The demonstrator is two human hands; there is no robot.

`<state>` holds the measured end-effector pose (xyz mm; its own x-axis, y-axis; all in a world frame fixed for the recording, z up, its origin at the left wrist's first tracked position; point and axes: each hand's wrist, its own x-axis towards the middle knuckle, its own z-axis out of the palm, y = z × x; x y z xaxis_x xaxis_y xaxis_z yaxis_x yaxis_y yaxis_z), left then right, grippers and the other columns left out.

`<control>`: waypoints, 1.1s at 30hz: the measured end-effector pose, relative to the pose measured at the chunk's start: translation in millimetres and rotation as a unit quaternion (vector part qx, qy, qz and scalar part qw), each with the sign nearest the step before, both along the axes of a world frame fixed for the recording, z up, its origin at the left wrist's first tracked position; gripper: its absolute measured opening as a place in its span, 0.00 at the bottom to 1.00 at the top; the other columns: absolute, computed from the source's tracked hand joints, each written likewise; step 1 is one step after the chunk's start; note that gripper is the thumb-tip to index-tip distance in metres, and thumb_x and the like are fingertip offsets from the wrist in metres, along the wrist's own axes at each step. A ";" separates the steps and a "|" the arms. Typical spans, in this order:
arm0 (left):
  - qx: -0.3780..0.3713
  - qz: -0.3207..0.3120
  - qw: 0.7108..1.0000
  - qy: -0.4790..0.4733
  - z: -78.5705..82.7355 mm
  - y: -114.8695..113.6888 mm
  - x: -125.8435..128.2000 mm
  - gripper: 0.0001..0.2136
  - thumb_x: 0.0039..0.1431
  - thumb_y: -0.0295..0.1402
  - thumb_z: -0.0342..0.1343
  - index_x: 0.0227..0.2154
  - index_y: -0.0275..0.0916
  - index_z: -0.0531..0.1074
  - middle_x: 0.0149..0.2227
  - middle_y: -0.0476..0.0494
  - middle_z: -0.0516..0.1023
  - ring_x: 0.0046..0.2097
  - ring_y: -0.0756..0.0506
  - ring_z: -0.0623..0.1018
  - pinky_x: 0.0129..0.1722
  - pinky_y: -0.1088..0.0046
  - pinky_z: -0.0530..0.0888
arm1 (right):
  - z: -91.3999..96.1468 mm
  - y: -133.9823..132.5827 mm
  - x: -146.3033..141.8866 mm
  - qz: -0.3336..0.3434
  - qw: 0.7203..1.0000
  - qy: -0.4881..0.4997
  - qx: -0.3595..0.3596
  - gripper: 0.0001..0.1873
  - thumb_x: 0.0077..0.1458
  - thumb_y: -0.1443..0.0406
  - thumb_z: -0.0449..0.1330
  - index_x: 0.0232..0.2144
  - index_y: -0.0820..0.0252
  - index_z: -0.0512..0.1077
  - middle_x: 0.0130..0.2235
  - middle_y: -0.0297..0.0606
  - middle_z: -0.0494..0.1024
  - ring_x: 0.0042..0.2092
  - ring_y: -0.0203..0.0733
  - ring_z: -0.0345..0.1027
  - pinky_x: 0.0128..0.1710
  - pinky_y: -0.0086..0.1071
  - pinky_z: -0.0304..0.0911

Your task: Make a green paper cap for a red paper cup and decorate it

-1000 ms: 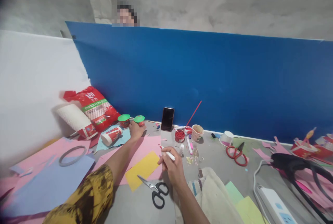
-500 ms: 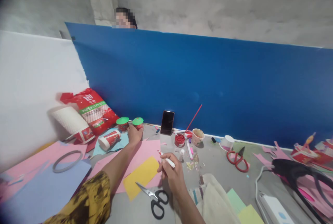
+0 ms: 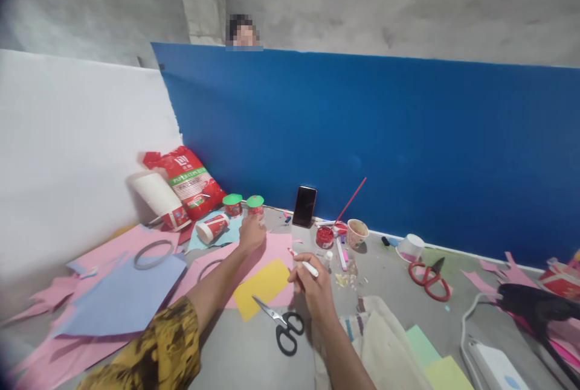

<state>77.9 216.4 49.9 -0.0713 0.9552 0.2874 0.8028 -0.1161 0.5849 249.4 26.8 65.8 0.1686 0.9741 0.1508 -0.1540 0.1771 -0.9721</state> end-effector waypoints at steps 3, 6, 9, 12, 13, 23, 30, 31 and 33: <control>-0.020 -0.065 0.998 -0.012 2.9 -22.1 -7.4 0.18 0.67 0.39 0.59 0.56 0.39 0.72 0.56 0.37 0.76 0.51 0.39 0.79 0.49 0.54 0.79 | 0.1 0.8 1.6 -0.022 1.000 -0.015 0.011 0.19 0.58 0.49 0.63 0.40 0.58 0.74 0.25 0.33 0.76 0.21 0.34 0.58 0.23 0.30 0.54; -0.024 -0.127 0.991 -0.026 6.1 -50.5 -12.8 0.17 0.67 0.40 0.59 0.54 0.38 0.73 0.54 0.38 0.77 0.48 0.41 0.80 0.46 0.56 0.80 | -2.2 2.1 2.7 -0.060 0.995 -0.082 0.025 0.16 0.58 0.51 0.62 0.39 0.56 0.75 0.28 0.34 0.78 0.22 0.36 0.60 0.24 0.32 0.58; 0.002 -0.171 0.985 -0.035 10.3 -74.9 -18.3 0.17 0.74 0.38 0.42 0.37 0.40 0.75 0.37 0.44 0.79 0.40 0.44 0.79 0.43 0.63 0.77 | -5.6 2.7 2.1 -0.110 0.971 -0.197 0.081 0.09 0.56 0.59 0.63 0.38 0.53 0.77 0.34 0.36 0.81 0.31 0.42 0.70 0.33 0.35 0.67; 0.016 -0.203 0.978 -0.034 11.3 -89.7 -25.0 0.22 0.73 0.43 0.37 0.26 0.44 0.67 0.27 0.48 0.73 0.33 0.42 0.75 0.37 0.64 0.72 | -8.4 5.0 2.2 -0.110 0.941 -0.285 0.147 0.12 0.53 0.64 0.63 0.42 0.53 0.78 0.39 0.37 0.81 0.34 0.43 0.71 0.40 0.37 0.68; 0.014 -0.208 0.977 -0.031 10.6 -92.9 -27.2 0.23 0.72 0.45 0.37 0.22 0.45 0.64 0.23 0.48 0.70 0.30 0.42 0.74 0.34 0.64 0.70 | -8.7 6.3 3.6 -0.113 0.935 -0.297 0.157 0.12 0.53 0.64 0.63 0.41 0.53 0.78 0.39 0.37 0.81 0.33 0.42 0.70 0.41 0.37 0.68; 0.052 -0.222 0.974 -0.012 11.8 -96.0 -43.8 0.18 0.67 0.44 0.44 0.22 0.47 0.65 0.26 0.43 0.73 0.40 0.37 0.75 0.47 0.58 0.71 | 13.6 22.6 94.2 -0.297 0.929 -0.183 0.120 0.18 0.56 0.54 0.61 0.44 0.59 0.75 0.37 0.42 0.81 0.32 0.41 0.69 0.31 0.34 0.64; 0.053 -0.220 0.974 -0.016 4.4 -92.7 -42.5 0.18 0.66 0.44 0.44 0.19 0.48 0.61 0.26 0.40 0.76 0.38 0.35 0.77 0.46 0.56 0.72 | -12.2 24.4 112.7 -0.192 0.964 -0.178 0.054 0.32 0.56 0.47 0.61 0.56 0.60 0.71 0.29 0.38 0.82 0.23 0.39 0.67 0.20 0.31 0.58; 0.053 -0.221 0.974 -0.015 3.8 -93.3 -42.0 0.19 0.66 0.44 0.44 0.19 0.48 0.60 0.26 0.40 0.76 0.37 0.35 0.77 0.46 0.56 0.72 | -19.2 24.5 111.3 -0.190 0.963 -0.185 0.048 0.31 0.55 0.47 0.62 0.54 0.60 0.73 0.28 0.38 0.82 0.23 0.40 0.67 0.21 0.32 0.59; 0.052 -0.221 0.974 -0.012 3.4 -94.4 -41.3 0.18 0.66 0.43 0.44 0.19 0.48 0.60 0.26 0.40 0.76 0.38 0.35 0.77 0.45 0.55 0.73 | -30.5 26.2 110.7 -0.198 0.958 -0.202 0.039 0.26 0.54 0.49 0.63 0.48 0.60 0.76 0.27 0.37 0.82 0.23 0.41 0.67 0.24 0.34 0.62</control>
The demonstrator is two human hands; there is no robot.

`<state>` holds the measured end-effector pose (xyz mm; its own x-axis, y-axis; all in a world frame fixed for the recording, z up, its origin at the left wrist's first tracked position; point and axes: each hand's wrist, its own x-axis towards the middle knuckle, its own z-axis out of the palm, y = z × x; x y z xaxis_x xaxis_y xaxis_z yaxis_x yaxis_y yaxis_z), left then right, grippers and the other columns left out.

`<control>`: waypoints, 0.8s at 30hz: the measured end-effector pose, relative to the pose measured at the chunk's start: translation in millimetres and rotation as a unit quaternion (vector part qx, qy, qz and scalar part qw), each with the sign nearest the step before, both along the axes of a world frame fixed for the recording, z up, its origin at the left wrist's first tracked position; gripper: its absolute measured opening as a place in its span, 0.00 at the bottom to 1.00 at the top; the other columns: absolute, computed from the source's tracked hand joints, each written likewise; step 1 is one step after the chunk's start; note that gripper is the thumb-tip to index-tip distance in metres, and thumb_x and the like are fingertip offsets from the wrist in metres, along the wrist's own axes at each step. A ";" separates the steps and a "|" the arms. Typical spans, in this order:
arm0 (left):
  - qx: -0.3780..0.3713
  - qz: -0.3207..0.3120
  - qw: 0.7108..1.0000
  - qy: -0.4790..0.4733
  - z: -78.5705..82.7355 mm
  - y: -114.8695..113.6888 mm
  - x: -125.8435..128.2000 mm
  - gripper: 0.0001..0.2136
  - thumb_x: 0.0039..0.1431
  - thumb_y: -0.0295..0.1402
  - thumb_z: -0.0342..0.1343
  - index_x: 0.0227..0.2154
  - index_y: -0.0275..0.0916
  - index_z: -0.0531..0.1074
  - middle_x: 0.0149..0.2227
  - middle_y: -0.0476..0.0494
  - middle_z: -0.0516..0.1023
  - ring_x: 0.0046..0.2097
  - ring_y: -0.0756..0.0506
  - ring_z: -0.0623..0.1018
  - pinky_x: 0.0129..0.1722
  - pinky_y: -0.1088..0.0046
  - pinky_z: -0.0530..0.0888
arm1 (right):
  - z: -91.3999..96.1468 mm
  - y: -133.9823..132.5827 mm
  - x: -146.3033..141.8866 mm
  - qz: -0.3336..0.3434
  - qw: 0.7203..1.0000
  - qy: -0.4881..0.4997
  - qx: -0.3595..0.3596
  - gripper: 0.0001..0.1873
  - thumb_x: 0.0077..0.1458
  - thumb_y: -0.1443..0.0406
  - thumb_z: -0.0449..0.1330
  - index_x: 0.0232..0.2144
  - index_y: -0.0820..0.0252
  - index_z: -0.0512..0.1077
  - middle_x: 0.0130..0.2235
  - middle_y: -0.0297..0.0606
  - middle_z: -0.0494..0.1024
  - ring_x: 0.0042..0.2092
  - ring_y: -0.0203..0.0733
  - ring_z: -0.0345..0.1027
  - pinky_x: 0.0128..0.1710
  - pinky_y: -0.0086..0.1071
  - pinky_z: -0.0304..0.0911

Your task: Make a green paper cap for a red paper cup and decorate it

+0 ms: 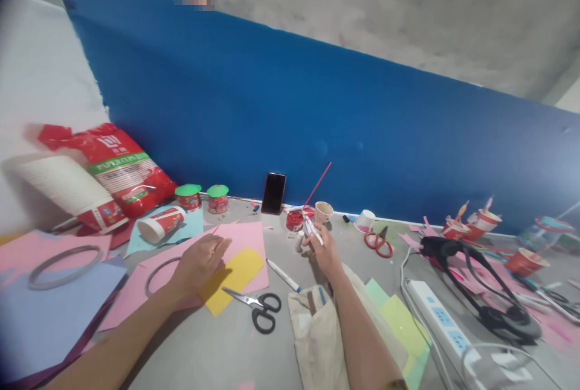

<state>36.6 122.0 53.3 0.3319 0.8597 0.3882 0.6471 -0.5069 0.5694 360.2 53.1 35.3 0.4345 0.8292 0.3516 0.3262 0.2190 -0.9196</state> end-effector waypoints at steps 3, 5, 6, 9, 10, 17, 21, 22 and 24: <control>0.000 -0.007 1.000 0.005 0.2 -1.0 0.3 0.18 0.66 0.42 0.44 0.20 0.48 0.61 0.26 0.40 0.76 0.39 0.35 0.78 0.46 0.56 0.73 | -7.2 4.7 5.4 -0.042 0.999 -0.021 0.002 0.19 0.52 0.52 0.64 0.39 0.60 0.79 0.28 0.38 0.81 0.29 0.45 0.71 0.31 0.37 0.65; -0.001 -0.011 1.000 0.007 0.1 -1.3 0.5 0.17 0.66 0.41 0.45 0.20 0.48 0.61 0.26 0.41 0.75 0.39 0.35 0.78 0.47 0.57 0.73 | -7.4 7.0 11.0 -0.075 0.997 -0.029 0.011 0.18 0.51 0.53 0.64 0.38 0.59 0.79 0.33 0.41 0.83 0.36 0.48 0.73 0.36 0.38 0.66; -0.001 -0.012 1.000 0.008 -0.2 -1.3 0.7 0.17 0.66 0.41 0.45 0.20 0.48 0.61 0.26 0.41 0.75 0.39 0.35 0.78 0.46 0.57 0.73 | -7.1 7.5 13.6 -0.087 0.996 -0.030 0.014 0.19 0.51 0.53 0.63 0.39 0.59 0.79 0.35 0.42 0.83 0.38 0.49 0.74 0.37 0.38 0.66; -0.003 -0.013 1.000 0.010 -1.6 -1.2 1.6 0.18 0.67 0.41 0.44 0.20 0.48 0.60 0.25 0.42 0.73 0.39 0.35 0.78 0.46 0.57 0.73 | -7.0 6.9 19.8 -0.108 0.994 -0.026 0.013 0.21 0.55 0.52 0.59 0.41 0.61 0.79 0.36 0.42 0.83 0.37 0.47 0.74 0.36 0.36 0.66; -0.004 -0.013 1.000 0.010 -1.9 -1.2 2.0 0.18 0.67 0.41 0.44 0.20 0.47 0.60 0.25 0.42 0.73 0.39 0.35 0.78 0.45 0.57 0.73 | -7.4 6.2 21.6 -0.111 0.994 -0.023 0.010 0.22 0.56 0.52 0.57 0.42 0.61 0.79 0.34 0.42 0.83 0.35 0.46 0.74 0.35 0.36 0.66; -0.005 -0.023 0.999 0.026 6.4 -7.9 3.0 0.20 0.70 0.41 0.40 0.21 0.46 0.63 0.27 0.42 0.76 0.36 0.38 0.77 0.40 0.61 0.71 | -13.5 3.5 42.0 -0.147 0.989 -0.001 -0.030 0.16 0.46 0.56 0.62 0.32 0.61 0.80 0.33 0.43 0.84 0.37 0.50 0.77 0.39 0.39 0.70; 0.004 -0.033 0.999 0.034 11.6 -12.6 3.9 0.20 0.70 0.40 0.40 0.21 0.45 0.64 0.27 0.42 0.76 0.35 0.40 0.76 0.37 0.63 0.70 | -18.7 6.8 46.7 -0.152 0.987 0.018 -0.049 0.17 0.47 0.56 0.61 0.36 0.60 0.78 0.31 0.42 0.83 0.36 0.50 0.78 0.38 0.40 0.72; 0.004 -0.034 0.999 0.032 12.0 -13.2 4.2 0.20 0.70 0.40 0.40 0.21 0.45 0.63 0.26 0.42 0.76 0.35 0.40 0.76 0.36 0.64 0.70 | -20.3 8.5 45.0 -0.148 0.987 0.024 -0.054 0.17 0.47 0.56 0.60 0.37 0.60 0.77 0.30 0.41 0.83 0.35 0.50 0.79 0.37 0.39 0.72; 0.001 -0.035 0.999 0.032 12.0 -14.1 4.7 0.21 0.70 0.41 0.39 0.21 0.45 0.63 0.26 0.42 0.76 0.35 0.40 0.76 0.36 0.64 0.70 | -23.3 12.8 38.6 -0.137 0.988 0.034 -0.062 0.16 0.48 0.56 0.59 0.37 0.59 0.76 0.29 0.38 0.82 0.32 0.48 0.78 0.34 0.38 0.73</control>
